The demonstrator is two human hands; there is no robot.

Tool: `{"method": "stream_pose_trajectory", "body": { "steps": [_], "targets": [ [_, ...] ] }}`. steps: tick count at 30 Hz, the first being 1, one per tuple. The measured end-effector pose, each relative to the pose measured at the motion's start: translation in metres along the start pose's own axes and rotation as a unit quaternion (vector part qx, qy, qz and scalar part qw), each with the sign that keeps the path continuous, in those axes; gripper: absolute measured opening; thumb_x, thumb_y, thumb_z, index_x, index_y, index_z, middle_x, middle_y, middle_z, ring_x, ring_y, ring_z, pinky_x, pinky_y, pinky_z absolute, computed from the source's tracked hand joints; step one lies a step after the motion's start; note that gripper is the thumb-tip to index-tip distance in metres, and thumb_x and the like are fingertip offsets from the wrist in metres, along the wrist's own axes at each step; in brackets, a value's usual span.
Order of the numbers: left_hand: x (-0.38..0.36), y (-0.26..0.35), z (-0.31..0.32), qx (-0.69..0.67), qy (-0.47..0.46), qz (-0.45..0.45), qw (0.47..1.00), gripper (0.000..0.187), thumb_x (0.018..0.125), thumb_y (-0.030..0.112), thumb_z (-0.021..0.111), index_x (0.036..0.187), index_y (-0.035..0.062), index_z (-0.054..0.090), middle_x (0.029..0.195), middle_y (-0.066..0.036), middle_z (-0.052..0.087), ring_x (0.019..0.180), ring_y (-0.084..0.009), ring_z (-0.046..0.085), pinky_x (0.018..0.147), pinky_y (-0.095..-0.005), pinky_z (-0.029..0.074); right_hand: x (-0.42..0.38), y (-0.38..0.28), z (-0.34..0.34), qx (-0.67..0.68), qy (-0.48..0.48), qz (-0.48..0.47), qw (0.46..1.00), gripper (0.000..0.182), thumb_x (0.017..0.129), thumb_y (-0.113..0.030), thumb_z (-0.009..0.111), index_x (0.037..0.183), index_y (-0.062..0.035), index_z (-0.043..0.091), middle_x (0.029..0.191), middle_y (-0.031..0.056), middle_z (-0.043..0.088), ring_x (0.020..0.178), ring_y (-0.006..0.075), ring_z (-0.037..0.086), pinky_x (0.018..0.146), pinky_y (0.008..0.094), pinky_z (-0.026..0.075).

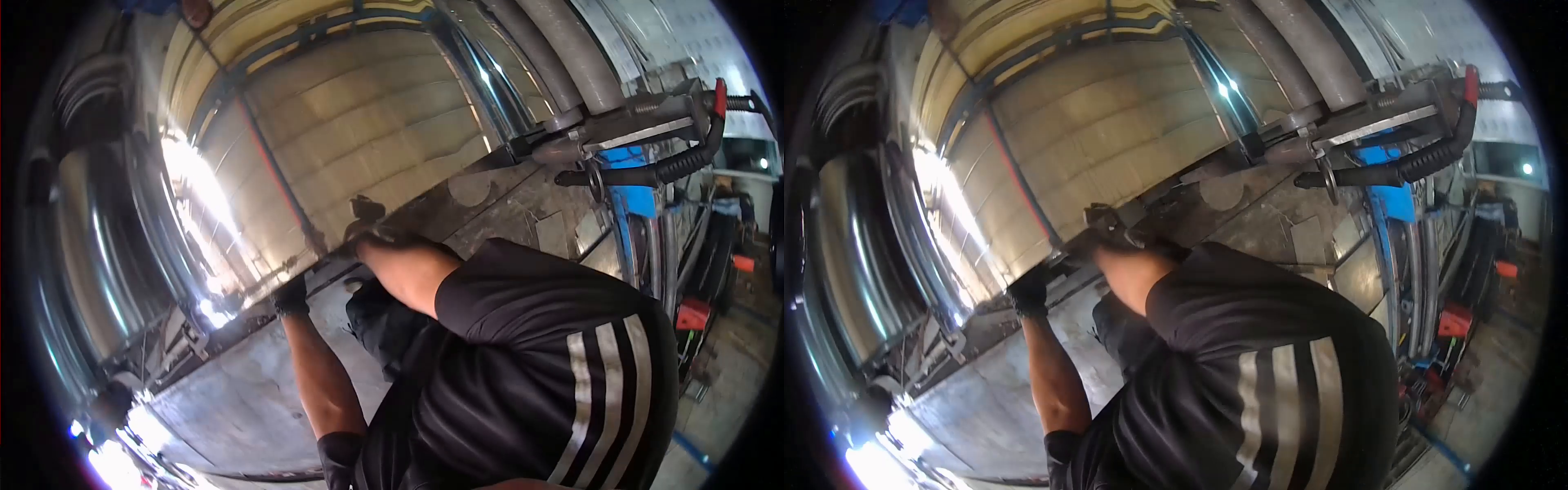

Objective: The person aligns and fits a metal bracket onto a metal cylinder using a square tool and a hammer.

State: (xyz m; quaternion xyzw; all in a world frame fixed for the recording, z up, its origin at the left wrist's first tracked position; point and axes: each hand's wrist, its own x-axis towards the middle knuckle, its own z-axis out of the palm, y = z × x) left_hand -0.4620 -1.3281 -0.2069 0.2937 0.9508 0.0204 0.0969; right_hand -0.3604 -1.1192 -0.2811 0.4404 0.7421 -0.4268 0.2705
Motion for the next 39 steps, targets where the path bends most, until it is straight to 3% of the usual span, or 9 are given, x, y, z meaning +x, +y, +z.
{"method": "stream_pose_trajectory", "body": {
  "steps": [20, 22, 28, 30, 31, 32, 34, 36, 39],
  "targets": [
    [-0.001, -0.051, 0.073, -0.168, 0.134, 0.073, 0.974, 0.023, 0.089, 0.032, 0.064, 0.095, 0.0124, 0.074, 0.090, -0.010, 0.073, 0.083, -0.0312, 0.070, 0.079, -0.0496, 0.056, 0.065, -0.036, 0.035, -0.125, 0.187, -0.067, 0.972, 0.026, 0.091, -0.035, 0.060, 0.099, -0.0112, 0.069, 0.085, 0.0077, 0.069, 0.082, 0.0270, 0.067, 0.075, 0.0436, 0.055],
    [-0.037, -0.058, 0.074, -0.175, 0.103, 0.069, 0.977, 0.022, 0.088, 0.031, 0.064, 0.095, 0.0127, 0.074, 0.088, -0.010, 0.073, 0.081, -0.0313, 0.070, 0.079, -0.0496, 0.056, 0.053, -0.021, 0.049, -0.136, 0.186, -0.091, 0.969, 0.026, 0.091, -0.034, 0.060, 0.100, -0.0110, 0.069, 0.085, 0.0079, 0.069, 0.082, 0.0272, 0.067, 0.075, 0.0435, 0.055],
    [-0.023, -0.079, 0.071, -0.132, 0.200, 0.083, 0.967, 0.019, 0.087, 0.028, 0.064, 0.093, 0.0136, 0.075, 0.085, -0.010, 0.073, 0.077, -0.0315, 0.070, 0.078, -0.0495, 0.056, 0.037, -0.039, 0.051, -0.197, 0.280, -0.248, 0.906, 0.025, 0.090, -0.031, 0.061, 0.101, -0.0104, 0.069, 0.086, 0.0086, 0.069, 0.083, 0.0277, 0.067, 0.075, 0.0433, 0.055],
    [-0.029, -0.083, 0.057, -0.174, 0.151, 0.084, 0.969, 0.017, 0.085, 0.022, 0.064, 0.094, 0.0118, 0.075, 0.087, -0.011, 0.073, 0.078, -0.0323, 0.070, 0.078, -0.0470, 0.057, 0.024, -0.037, 0.057, -0.214, 0.305, -0.310, 0.875, 0.025, 0.090, -0.030, 0.061, 0.102, -0.0102, 0.069, 0.086, 0.0088, 0.069, 0.083, 0.0278, 0.067, 0.074, 0.0432, 0.055],
    [-0.031, -0.081, 0.059, -0.207, 0.202, 0.064, 0.955, 0.018, 0.082, 0.016, 0.064, 0.095, 0.0099, 0.075, 0.089, -0.013, 0.073, 0.080, -0.0327, 0.070, 0.078, -0.0447, 0.057, 0.017, -0.040, 0.059, -0.220, 0.316, -0.336, 0.859, 0.025, 0.090, -0.030, 0.061, 0.102, -0.0101, 0.069, 0.086, 0.0090, 0.069, 0.083, 0.0279, 0.067, 0.074, 0.0432, 0.054],
    [-0.031, -0.086, 0.058, -0.116, 0.197, 0.125, 0.966, 0.019, 0.084, 0.010, 0.060, 0.096, 0.0091, 0.075, 0.089, -0.016, 0.073, 0.081, -0.0327, 0.070, 0.073, -0.0430, 0.056, 0.010, -0.041, 0.056, -0.224, 0.329, -0.361, 0.843, 0.025, 0.090, -0.029, 0.061, 0.103, -0.0100, 0.069, 0.086, 0.0091, 0.069, 0.083, 0.0280, 0.067, 0.074, 0.0431, 0.054],
    [-0.043, -0.100, 0.136, -0.260, 0.007, 0.079, 0.962, 0.036, 0.090, 0.017, 0.056, 0.122, 0.0044, 0.065, 0.117, -0.025, 0.066, 0.111, -0.0470, 0.061, 0.091, -0.0510, 0.053, 0.000, -0.037, 0.048, -0.235, 0.336, -0.396, 0.822, 0.025, 0.089, -0.028, 0.061, 0.103, -0.0098, 0.069, 0.086, 0.0093, 0.069, 0.083, 0.0282, 0.067, 0.074, 0.0431, 0.054],
    [-0.077, -0.069, 0.098, -0.367, -0.014, 0.045, 0.929, 0.036, 0.094, 0.022, 0.053, 0.125, 0.0054, 0.063, 0.119, -0.022, 0.067, 0.109, -0.0429, 0.063, 0.090, -0.0481, 0.054, -0.015, -0.030, 0.038, -0.246, 0.319, -0.424, 0.811, 0.025, 0.089, -0.027, 0.061, 0.104, -0.0096, 0.069, 0.086, 0.0095, 0.069, 0.083, 0.0283, 0.067, 0.074, 0.0430, 0.054],
    [-0.023, -0.052, 0.059, -0.470, 0.037, 0.027, 0.882, 0.038, 0.100, 0.029, 0.049, 0.128, 0.0067, 0.062, 0.121, -0.019, 0.068, 0.106, -0.0374, 0.066, 0.088, -0.0453, 0.055, -0.024, -0.043, 0.016, -0.252, 0.367, -0.464, 0.766, 0.025, 0.089, -0.026, 0.061, 0.105, -0.0093, 0.070, 0.086, 0.0099, 0.068, 0.084, 0.0286, 0.067, 0.074, 0.0429, 0.054]
  ]
}}
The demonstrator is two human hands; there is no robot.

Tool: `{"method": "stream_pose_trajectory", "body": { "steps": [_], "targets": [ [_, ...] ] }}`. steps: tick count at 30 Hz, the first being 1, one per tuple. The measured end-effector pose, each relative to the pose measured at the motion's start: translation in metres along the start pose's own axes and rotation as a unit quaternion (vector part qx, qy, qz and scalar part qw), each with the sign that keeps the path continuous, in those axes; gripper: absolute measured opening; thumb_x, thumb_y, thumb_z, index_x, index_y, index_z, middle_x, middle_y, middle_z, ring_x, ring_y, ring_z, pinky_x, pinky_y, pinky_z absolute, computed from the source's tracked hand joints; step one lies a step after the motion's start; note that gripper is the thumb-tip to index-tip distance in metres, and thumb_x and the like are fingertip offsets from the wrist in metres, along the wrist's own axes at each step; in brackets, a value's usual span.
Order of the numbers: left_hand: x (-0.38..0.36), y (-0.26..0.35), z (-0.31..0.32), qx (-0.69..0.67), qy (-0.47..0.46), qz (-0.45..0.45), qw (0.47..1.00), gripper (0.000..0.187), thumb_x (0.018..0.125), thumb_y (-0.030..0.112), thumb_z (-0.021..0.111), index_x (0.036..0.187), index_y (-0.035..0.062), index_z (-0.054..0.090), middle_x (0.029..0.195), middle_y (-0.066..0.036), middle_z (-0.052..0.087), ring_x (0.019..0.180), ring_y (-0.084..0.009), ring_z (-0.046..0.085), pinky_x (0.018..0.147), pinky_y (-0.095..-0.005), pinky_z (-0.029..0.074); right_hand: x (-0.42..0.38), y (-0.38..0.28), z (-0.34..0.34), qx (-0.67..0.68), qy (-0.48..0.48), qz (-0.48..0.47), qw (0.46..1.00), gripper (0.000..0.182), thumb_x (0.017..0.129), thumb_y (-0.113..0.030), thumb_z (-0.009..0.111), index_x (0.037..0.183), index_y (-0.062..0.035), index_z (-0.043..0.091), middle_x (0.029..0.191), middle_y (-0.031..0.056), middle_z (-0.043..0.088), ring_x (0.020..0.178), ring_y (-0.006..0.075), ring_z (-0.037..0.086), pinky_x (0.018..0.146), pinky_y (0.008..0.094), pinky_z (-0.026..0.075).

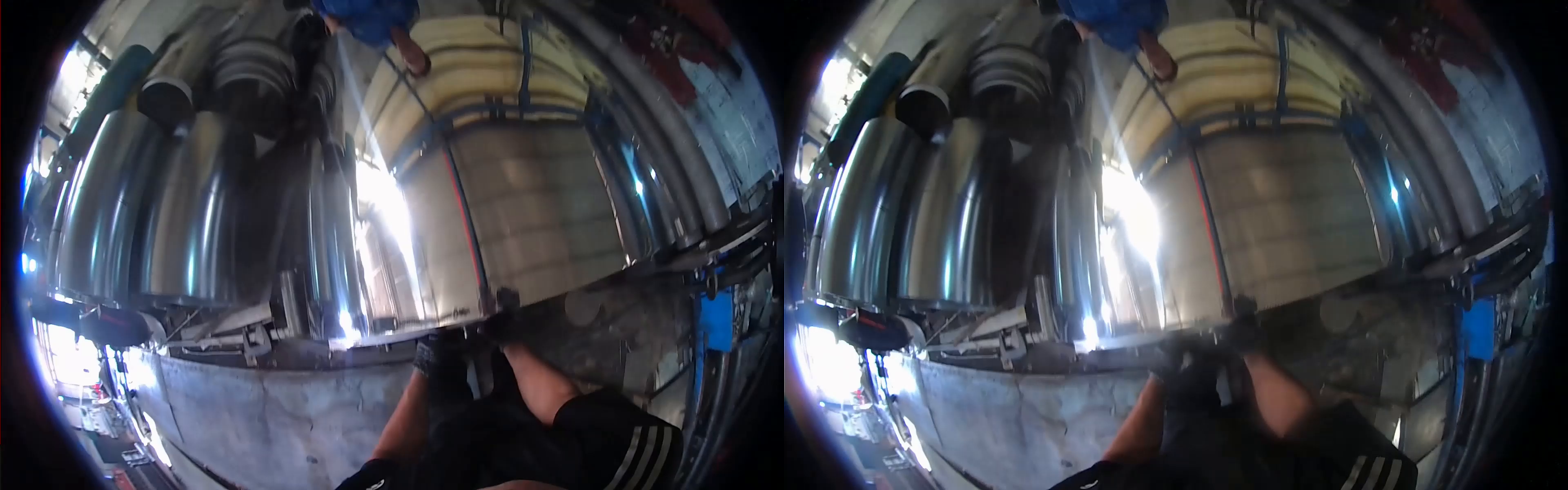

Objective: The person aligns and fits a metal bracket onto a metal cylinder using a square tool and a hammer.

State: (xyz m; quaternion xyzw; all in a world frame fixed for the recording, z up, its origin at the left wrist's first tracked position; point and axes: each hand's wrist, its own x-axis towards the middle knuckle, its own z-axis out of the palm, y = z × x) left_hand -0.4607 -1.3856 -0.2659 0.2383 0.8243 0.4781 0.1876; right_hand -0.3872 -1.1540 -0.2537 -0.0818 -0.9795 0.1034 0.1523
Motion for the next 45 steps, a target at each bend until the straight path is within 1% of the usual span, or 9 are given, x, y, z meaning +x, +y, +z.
{"method": "stream_pose_trajectory", "body": {
  "steps": [8, 12, 18, 28, 35, 36, 37, 41, 45],
  "targets": [
    [-0.009, -0.055, -0.004, 0.192, -0.103, 0.087, 0.972, 0.041, 0.095, 0.036, 0.058, 0.128, 0.0117, 0.064, 0.122, -0.020, 0.068, 0.109, -0.0365, 0.066, 0.084, -0.0473, 0.055, -0.030, 0.014, -0.026, 0.254, -0.257, 0.034, 0.932, 0.017, 0.092, -0.021, 0.061, 0.105, -0.0107, 0.064, 0.088, 0.0055, 0.066, 0.082, 0.0224, 0.064, 0.073, 0.0385, 0.055],
    [0.029, -0.055, 0.041, 0.231, -0.035, 0.154, 0.960, 0.080, 0.084, 0.037, 0.069, 0.154, 0.0145, 0.037, 0.142, -0.024, 0.054, 0.122, -0.0394, 0.060, 0.094, -0.0491, 0.052, -0.064, 0.049, -0.012, 0.748, -0.176, 0.567, 0.297, 0.006, 0.094, -0.017, 0.062, 0.095, -0.0115, 0.063, 0.085, 0.0028, 0.064, 0.081, 0.0194, 0.063, 0.073, 0.0364, 0.056],
    [0.022, -0.028, 0.078, 0.146, -0.030, 0.097, 0.984, 0.081, 0.081, 0.033, 0.075, 0.153, 0.0158, 0.040, 0.132, -0.024, 0.061, 0.107, -0.0404, 0.067, 0.083, -0.0496, 0.055, -0.105, 0.085, 0.012, 0.817, -0.199, 0.541, -0.026, 0.009, 0.095, -0.021, 0.061, 0.096, -0.0115, 0.061, 0.084, 0.0028, 0.064, 0.078, 0.0198, 0.063, 0.071, 0.0363, 0.055],
    [0.008, -0.036, 0.042, 0.282, -0.122, 0.072, 0.949, 0.043, 0.092, 0.034, 0.064, 0.128, 0.0099, 0.065, 0.104, -0.017, 0.071, 0.094, -0.0336, 0.069, 0.081, -0.0439, 0.056, -0.029, 0.040, 0.023, 0.728, -0.314, 0.562, 0.235, 0.015, 0.096, -0.025, 0.060, 0.098, -0.0112, 0.062, 0.085, 0.0056, 0.065, 0.075, 0.0218, 0.063, 0.069, 0.0382, 0.055],
    [-0.060, -0.020, 0.050, -0.113, 0.061, 0.032, 0.991, 0.023, 0.099, 0.025, 0.058, 0.110, 0.0066, 0.067, 0.092, -0.011, 0.072, 0.090, -0.0294, 0.069, 0.076, -0.0486, 0.055, -0.017, 0.041, 0.033, 0.400, -0.408, 0.478, 0.667, 0.018, 0.096, -0.029, 0.060, 0.100, -0.0111, 0.063, 0.085, 0.0076, 0.065, 0.074, 0.0232, 0.063, 0.067, 0.0395, 0.054],
    [-0.076, -0.051, 0.047, 0.134, -0.005, 0.052, 0.990, 0.021, 0.097, 0.024, 0.061, 0.108, 0.0065, 0.067, 0.089, -0.009, 0.071, 0.087, -0.0267, 0.069, 0.074, -0.0468, 0.055, -0.017, 0.041, 0.029, 0.355, -0.409, 0.467, 0.699, 0.019, 0.096, -0.029, 0.060, 0.101, -0.0110, 0.063, 0.085, 0.0079, 0.065, 0.074, 0.0234, 0.063, 0.067, 0.0397, 0.054],
    [-0.079, -0.048, 0.036, 0.372, -0.073, 0.066, 0.923, 0.020, 0.095, 0.024, 0.065, 0.106, 0.0064, 0.067, 0.087, -0.008, 0.069, 0.084, -0.0239, 0.068, 0.073, -0.0449, 0.055, -0.018, 0.042, 0.029, 0.321, -0.409, 0.458, 0.721, 0.020, 0.096, -0.030, 0.060, 0.101, -0.0110, 0.063, 0.085, 0.0082, 0.065, 0.073, 0.0236, 0.063, 0.066, 0.0399, 0.054],
    [-0.104, 0.038, 0.004, 0.012, 0.078, -0.252, 0.965, 0.021, 0.084, 0.018, 0.073, 0.100, 0.0073, 0.066, 0.079, -0.008, 0.065, 0.075, -0.0247, 0.065, 0.070, -0.0421, 0.054, -0.020, 0.041, 0.031, 0.227, -0.393, 0.431, 0.780, 0.022, 0.096, -0.031, 0.059, 0.102, -0.0109, 0.064, 0.086, 0.0094, 0.066, 0.073, 0.0244, 0.063, 0.065, 0.0407, 0.054],
    [-0.140, 0.024, -0.033, 0.159, 0.108, -0.310, 0.931, 0.025, 0.081, 0.013, 0.068, 0.104, 0.0082, 0.064, 0.077, -0.006, 0.061, 0.070, -0.0271, 0.061, 0.064, -0.0435, 0.052, -0.021, 0.041, 0.030, 0.196, -0.387, 0.417, 0.799, 0.024, 0.096, -0.033, 0.059, 0.103, -0.0108, 0.064, 0.086, 0.0105, 0.066, 0.072, 0.0252, 0.063, 0.064, 0.0414, 0.054]
  ]
}}
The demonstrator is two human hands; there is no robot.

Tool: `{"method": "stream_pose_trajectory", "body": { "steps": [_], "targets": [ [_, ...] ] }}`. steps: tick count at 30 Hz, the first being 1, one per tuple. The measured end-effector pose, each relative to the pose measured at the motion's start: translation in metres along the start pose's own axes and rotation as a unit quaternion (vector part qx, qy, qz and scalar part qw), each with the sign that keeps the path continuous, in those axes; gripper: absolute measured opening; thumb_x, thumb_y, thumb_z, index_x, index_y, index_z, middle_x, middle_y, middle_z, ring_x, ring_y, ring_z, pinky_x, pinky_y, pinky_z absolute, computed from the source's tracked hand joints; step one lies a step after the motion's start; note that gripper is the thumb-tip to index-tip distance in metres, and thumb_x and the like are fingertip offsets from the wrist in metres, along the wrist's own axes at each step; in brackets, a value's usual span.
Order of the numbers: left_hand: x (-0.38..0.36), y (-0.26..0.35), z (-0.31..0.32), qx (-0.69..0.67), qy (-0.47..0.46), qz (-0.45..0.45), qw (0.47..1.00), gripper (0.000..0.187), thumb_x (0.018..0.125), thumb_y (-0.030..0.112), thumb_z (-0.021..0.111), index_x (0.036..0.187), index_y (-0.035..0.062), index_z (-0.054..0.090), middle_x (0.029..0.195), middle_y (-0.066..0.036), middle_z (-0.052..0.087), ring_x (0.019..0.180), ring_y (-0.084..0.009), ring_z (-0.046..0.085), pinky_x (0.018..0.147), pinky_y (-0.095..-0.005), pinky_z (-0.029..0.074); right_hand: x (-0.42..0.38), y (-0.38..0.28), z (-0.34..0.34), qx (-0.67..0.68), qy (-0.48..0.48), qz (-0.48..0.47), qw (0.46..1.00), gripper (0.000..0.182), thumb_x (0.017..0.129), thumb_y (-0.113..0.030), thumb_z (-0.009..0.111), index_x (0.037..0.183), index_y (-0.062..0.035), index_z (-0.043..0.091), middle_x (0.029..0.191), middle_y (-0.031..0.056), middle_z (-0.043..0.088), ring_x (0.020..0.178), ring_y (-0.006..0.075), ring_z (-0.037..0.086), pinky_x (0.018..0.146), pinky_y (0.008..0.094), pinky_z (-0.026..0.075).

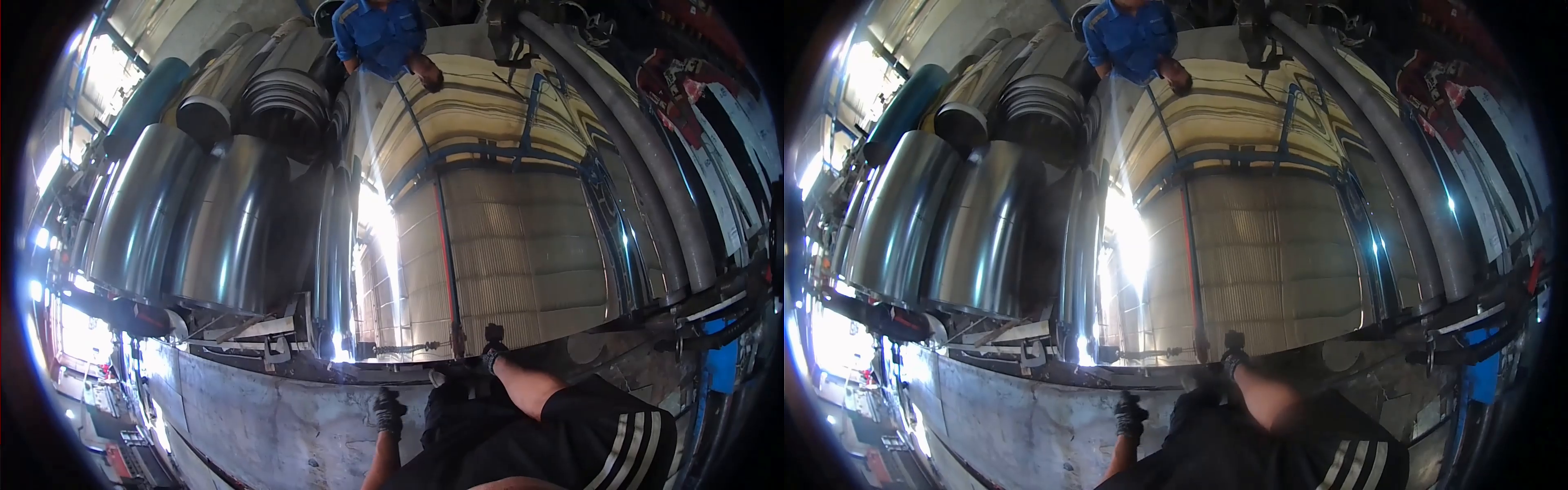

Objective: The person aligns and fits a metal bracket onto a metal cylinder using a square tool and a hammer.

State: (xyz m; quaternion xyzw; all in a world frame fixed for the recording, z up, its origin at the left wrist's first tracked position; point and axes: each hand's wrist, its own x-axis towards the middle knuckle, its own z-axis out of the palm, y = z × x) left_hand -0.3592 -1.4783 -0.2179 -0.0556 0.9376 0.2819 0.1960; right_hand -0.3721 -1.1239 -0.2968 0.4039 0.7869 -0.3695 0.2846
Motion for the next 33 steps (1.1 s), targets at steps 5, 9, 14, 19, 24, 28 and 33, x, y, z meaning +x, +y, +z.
{"method": "stream_pose_trajectory", "body": {
  "steps": [5, 9, 14, 19, 24, 28, 33],
  "targets": [
    [0.013, -0.044, -0.045, -0.602, 0.216, -0.211, 0.739, 0.036, 0.096, 0.049, 0.060, 0.112, 0.0169, 0.057, 0.074, -0.004, 0.058, 0.070, -0.0162, 0.053, 0.057, -0.0328, 0.045, 0.004, 0.001, -0.008, -0.017, -0.033, -0.015, 0.999, 0.027, 0.096, -0.035, 0.059, 0.105, -0.0107, 0.065, 0.086, 0.0119, 0.067, 0.071, 0.0262, 0.063, 0.063, 0.0424, 0.054],
    [-0.014, 0.036, -0.095, -0.536, 0.353, -0.158, 0.750, 0.046, 0.101, 0.046, 0.053, 0.129, 0.0104, 0.059, 0.120, -0.015, 0.063, 0.102, -0.0243, 0.061, 0.090, -0.0381, 0.049, 0.015, 0.003, -0.017, -0.020, -0.115, -0.042, 0.992, 0.029, 0.097, -0.037, 0.059, 0.106, -0.0106, 0.065, 0.086, 0.0131, 0.067, 0.070, 0.0270, 0.063, 0.062, 0.0431, 0.054],
    [-0.012, 0.157, -0.140, -0.206, 0.380, 0.062, 0.900, 0.045, 0.104, 0.031, 0.054, 0.138, 0.0011, 0.056, 0.142, -0.018, 0.054, 0.133, -0.0307, 0.048, 0.114, -0.0408, 0.034, 0.026, 0.008, -0.036, 0.007, -0.232, -0.093, 0.968, 0.032, 0.097, -0.040, 0.058, 0.107, -0.0105, 0.065, 0.087, 0.0145, 0.068, 0.069, 0.0280, 0.063, 0.061, 0.0441, 0.053],
    [0.011, 0.206, -0.143, -0.012, 0.288, 0.193, 0.938, 0.038, 0.102, 0.026, 0.055, 0.130, 0.0020, 0.063, 0.137, -0.021, 0.058, 0.136, -0.0362, 0.047, 0.115, -0.0461, 0.034, 0.020, 0.061, -0.072, 0.119, -0.211, -0.119, 0.963, 0.035, 0.097, -0.042, 0.058, 0.109, -0.0103, 0.066, 0.087, 0.0159, 0.068, 0.067, 0.0290, 0.063, 0.060, 0.0451, 0.053],
    [0.008, 0.247, -0.158, 0.086, 0.256, 0.274, 0.923, 0.040, 0.099, 0.029, 0.058, 0.129, 0.0025, 0.064, 0.134, -0.020, 0.062, 0.135, -0.0405, 0.047, 0.116, -0.0506, 0.032, -0.016, 0.195, -0.102, 0.223, -0.055, 0.042, 0.972, 0.037, 0.097, -0.044, 0.058, 0.110, -0.0102, 0.066, 0.087, 0.0174, 0.069, 0.066, 0.0300, 0.064, 0.058, 0.0460, 0.053],
    [0.030, 0.244, -0.209, 0.140, 0.078, 0.335, 0.929, 0.034, 0.096, 0.035, 0.062, 0.117, 0.0089, 0.068, 0.118, -0.016, 0.069, 0.115, -0.0353, 0.062, 0.099, -0.0440, 0.047, -0.106, 0.283, -0.086, 0.402, 0.029, 0.235, 0.885, 0.040, 0.097, -0.046, 0.058, 0.111, -0.0101, 0.067, 0.087, 0.0185, 0.069, 0.065, 0.0308, 0.064, 0.057, 0.0468, 0.053],
    [0.071, 0.249, -0.238, 0.135, 0.042, 0.328, 0.934, 0.036, 0.098, 0.036, 0.059, 0.118, 0.0079, 0.070, 0.113, -0.018, 0.071, 0.105, -0.0340, 0.069, 0.091, -0.0427, 0.053, -0.174, 0.348, 0.028, 0.538, 0.051, 0.320, 0.778, 0.048, 0.095, -0.050, 0.061, 0.107, -0.0052, 0.071, 0.081, 0.0189, 0.069, 0.066, 0.0340, 0.065, 0.055, 0.0533, 0.050]
  ]
}}
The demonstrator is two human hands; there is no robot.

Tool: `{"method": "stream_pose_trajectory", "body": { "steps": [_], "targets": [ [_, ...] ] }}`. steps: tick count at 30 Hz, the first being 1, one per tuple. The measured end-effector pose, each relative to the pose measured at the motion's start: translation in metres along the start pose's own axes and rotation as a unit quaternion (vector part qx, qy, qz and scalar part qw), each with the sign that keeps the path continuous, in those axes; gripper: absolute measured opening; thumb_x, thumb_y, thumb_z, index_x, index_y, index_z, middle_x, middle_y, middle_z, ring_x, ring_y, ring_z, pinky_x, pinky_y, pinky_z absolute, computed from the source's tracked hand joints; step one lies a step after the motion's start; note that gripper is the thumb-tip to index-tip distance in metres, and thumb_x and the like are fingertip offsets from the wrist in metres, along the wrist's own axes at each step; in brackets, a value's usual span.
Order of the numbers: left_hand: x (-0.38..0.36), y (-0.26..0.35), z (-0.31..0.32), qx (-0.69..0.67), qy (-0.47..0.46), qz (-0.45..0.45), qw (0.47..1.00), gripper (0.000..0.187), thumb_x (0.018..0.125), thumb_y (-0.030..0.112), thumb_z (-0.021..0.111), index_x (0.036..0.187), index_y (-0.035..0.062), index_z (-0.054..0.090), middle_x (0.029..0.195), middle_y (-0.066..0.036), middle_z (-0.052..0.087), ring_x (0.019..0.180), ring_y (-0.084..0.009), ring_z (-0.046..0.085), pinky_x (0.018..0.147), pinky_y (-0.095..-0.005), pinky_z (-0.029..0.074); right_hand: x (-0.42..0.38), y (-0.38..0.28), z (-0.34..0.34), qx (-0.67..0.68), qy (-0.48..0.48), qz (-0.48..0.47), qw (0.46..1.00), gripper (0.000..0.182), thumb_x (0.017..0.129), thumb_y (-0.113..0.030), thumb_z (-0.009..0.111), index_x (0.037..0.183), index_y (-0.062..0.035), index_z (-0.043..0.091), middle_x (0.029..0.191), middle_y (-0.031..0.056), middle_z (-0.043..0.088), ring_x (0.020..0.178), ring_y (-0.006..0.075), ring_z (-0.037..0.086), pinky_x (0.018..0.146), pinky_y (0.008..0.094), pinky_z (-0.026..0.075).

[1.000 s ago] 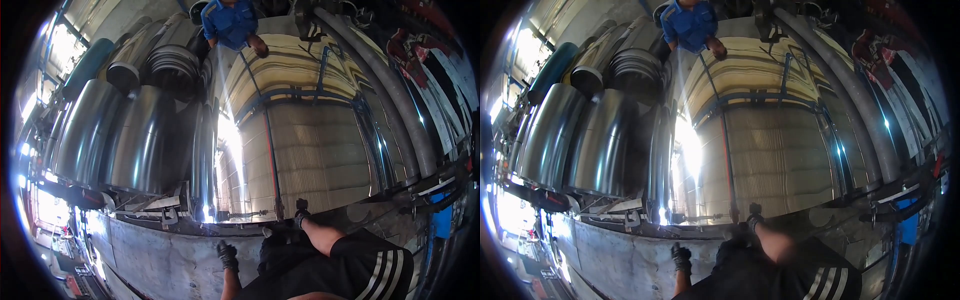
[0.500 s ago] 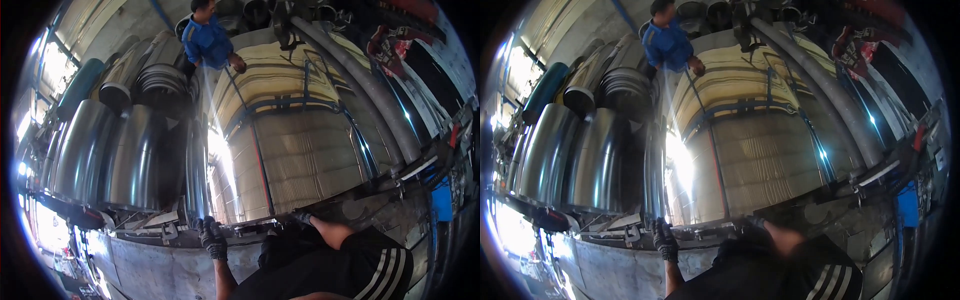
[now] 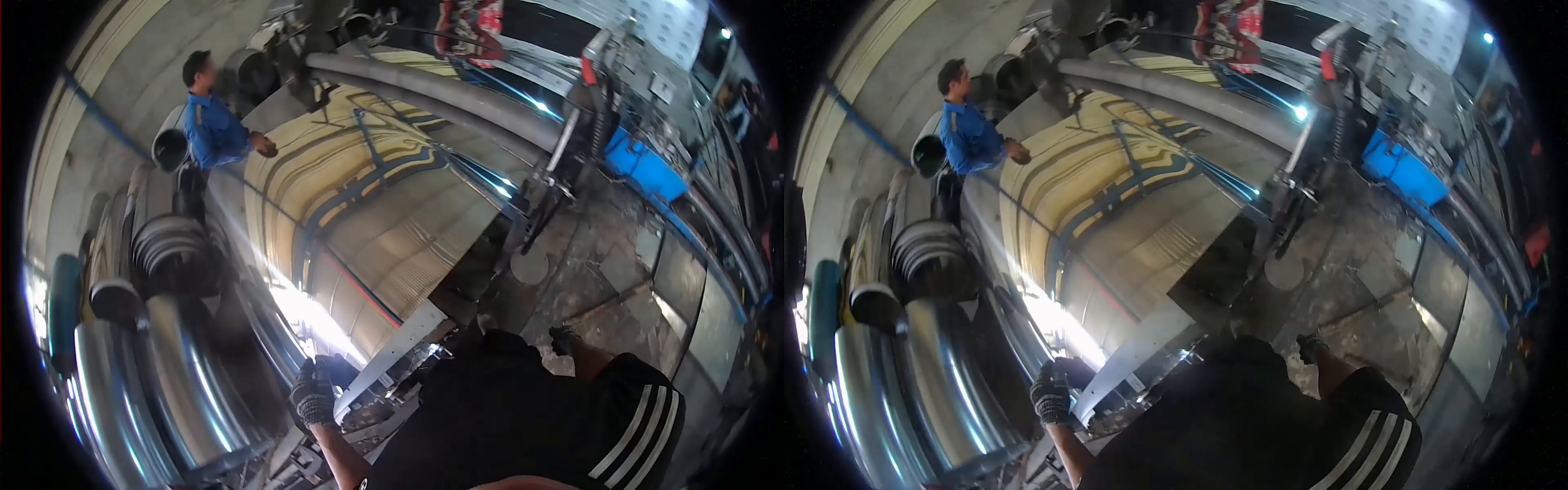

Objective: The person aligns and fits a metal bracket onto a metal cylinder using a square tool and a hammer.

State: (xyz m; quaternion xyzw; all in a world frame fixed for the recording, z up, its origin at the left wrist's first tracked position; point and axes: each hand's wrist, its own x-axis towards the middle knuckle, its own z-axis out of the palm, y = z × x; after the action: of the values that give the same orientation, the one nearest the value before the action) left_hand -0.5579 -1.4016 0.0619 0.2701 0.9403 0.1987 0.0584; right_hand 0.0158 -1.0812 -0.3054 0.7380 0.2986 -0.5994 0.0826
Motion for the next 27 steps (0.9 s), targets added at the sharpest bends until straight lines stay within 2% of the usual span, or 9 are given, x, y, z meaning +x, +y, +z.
{"method": "stream_pose_trajectory", "body": {
  "steps": [5, 7, 8, 12, 15, 17, 21, 25, 27],
  "targets": [
    [0.026, 0.094, 0.013, -0.058, 0.112, 0.220, 0.967, 0.028, 0.097, 0.025, 0.062, 0.112, 0.0033, 0.069, 0.110, -0.019, 0.071, 0.102, -0.0359, 0.068, 0.094, -0.0448, 0.052, -0.019, 0.084, 0.030, 0.008, 0.009, -0.036, 0.999, 0.048, 0.096, -0.047, 0.062, 0.115, -0.0038, 0.070, 0.088, 0.0171, 0.071, 0.074, 0.0302, 0.069, 0.064, 0.0496, 0.054],
    [0.028, 0.133, 0.036, -0.236, 0.065, 0.223, 0.944, 0.026, 0.097, 0.024, 0.061, 0.109, 0.0028, 0.070, 0.103, -0.018, 0.071, 0.096, -0.0349, 0.068, 0.092, -0.0440, 0.052, -0.001, 0.095, 0.045, -0.135, 0.024, -0.124, 0.983, 0.046, 0.096, -0.044, 0.063, 0.117, -0.0023, 0.069, 0.094, 0.0161, 0.073, 0.080, 0.0279, 0.070, 0.070, 0.0459, 0.055],
    [0.028, 0.150, 0.038, -0.129, 0.038, 0.336, 0.932, 0.025, 0.097, 0.024, 0.061, 0.104, 0.0031, 0.072, 0.095, -0.017, 0.071, 0.091, -0.0330, 0.068, 0.085, -0.0426, 0.053, 0.002, 0.099, 0.048, -0.189, 0.024, -0.148, 0.970, 0.046, 0.097, -0.044, 0.061, 0.119, -0.0043, 0.069, 0.097, 0.0163, 0.073, 0.085, 0.0283, 0.070, 0.074, 0.0448, 0.054],
    [-0.025, 0.261, 0.035, -0.243, -0.128, 0.374, 0.886, 0.030, 0.098, 0.028, 0.060, 0.082, 0.0045, 0.070, 0.075, -0.013, 0.069, 0.071, -0.0349, 0.066, 0.065, -0.0455, 0.050, -0.049, 0.081, 0.010, -0.350, 0.019, -0.191, 0.917, 0.046, 0.098, -0.045, 0.054, 0.127, -0.0123, 0.067, 0.108, 0.0173, 0.073, 0.106, 0.0296, 0.070, 0.090, 0.0405, 0.053],
    [-0.041, 0.295, 0.080, -0.223, -0.218, 0.426, 0.849, 0.025, 0.097, 0.026, 0.062, 0.085, 0.0058, 0.070, 0.073, -0.015, 0.066, 0.065, -0.0377, 0.062, 0.060, -0.0495, 0.046, -0.042, 0.075, -0.024, -0.056, 0.096, -0.108, 0.988, 0.043, 0.097, -0.043, 0.056, 0.113, -0.0074, 0.072, 0.104, 0.0187, 0.073, 0.106, 0.0305, 0.070, 0.090, 0.0436, 0.053],
    [-0.051, 0.323, 0.114, -0.173, -0.144, 0.646, 0.730, 0.025, 0.095, 0.026, 0.063, 0.085, 0.0052, 0.070, 0.071, -0.017, 0.064, 0.064, -0.0399, 0.060, 0.059, -0.0510, 0.045, -0.008, 0.080, -0.042, -0.221, 0.164, -0.260, 0.926, 0.041, 0.097, -0.040, 0.057, 0.097, -0.0025, 0.073, 0.093, 0.0188, 0.073, 0.093, 0.0313, 0.071, 0.081, 0.0460, 0.053],
    [-0.076, 0.374, 0.199, -0.083, -0.369, 0.464, 0.801, 0.032, 0.094, 0.033, 0.064, 0.087, 0.0028, 0.072, 0.079, -0.022, 0.068, 0.077, -0.0427, 0.065, 0.067, -0.0506, 0.050, 0.043, 0.083, -0.114, -0.096, 0.132, -0.321, 0.933, 0.035, 0.098, -0.037, 0.058, 0.100, -0.0039, 0.068, 0.082, 0.0122, 0.070, 0.065, 0.0288, 0.063, 0.061, 0.0455, 0.050],
    [-0.104, 0.455, 0.264, -0.139, -0.385, 0.475, 0.779, 0.032, 0.093, 0.035, 0.064, 0.092, 0.0037, 0.073, 0.084, -0.025, 0.069, 0.082, -0.0424, 0.067, 0.072, -0.0512, 0.051, 0.147, 0.122, -0.193, -0.059, 0.129, -0.370, 0.918, 0.031, 0.099, -0.037, 0.057, 0.099, -0.0069, 0.064, 0.075, 0.0100, 0.064, 0.062, 0.0277, 0.063, 0.054, 0.0434, 0.051],
    [-0.112, 0.501, 0.281, -0.091, -0.384, 0.521, 0.757, 0.032, 0.095, 0.034, 0.063, 0.096, 0.0040, 0.074, 0.090, -0.026, 0.069, 0.086, -0.0423, 0.068, 0.076, -0.0495, 0.052, 0.109, 0.107, -0.237, 0.120, 0.075, -0.229, 0.963, 0.028, 0.098, -0.037, 0.058, 0.103, -0.0090, 0.062, 0.074, 0.0098, 0.062, 0.059, 0.0276, 0.063, 0.051, 0.0439, 0.052]
  ]
}}
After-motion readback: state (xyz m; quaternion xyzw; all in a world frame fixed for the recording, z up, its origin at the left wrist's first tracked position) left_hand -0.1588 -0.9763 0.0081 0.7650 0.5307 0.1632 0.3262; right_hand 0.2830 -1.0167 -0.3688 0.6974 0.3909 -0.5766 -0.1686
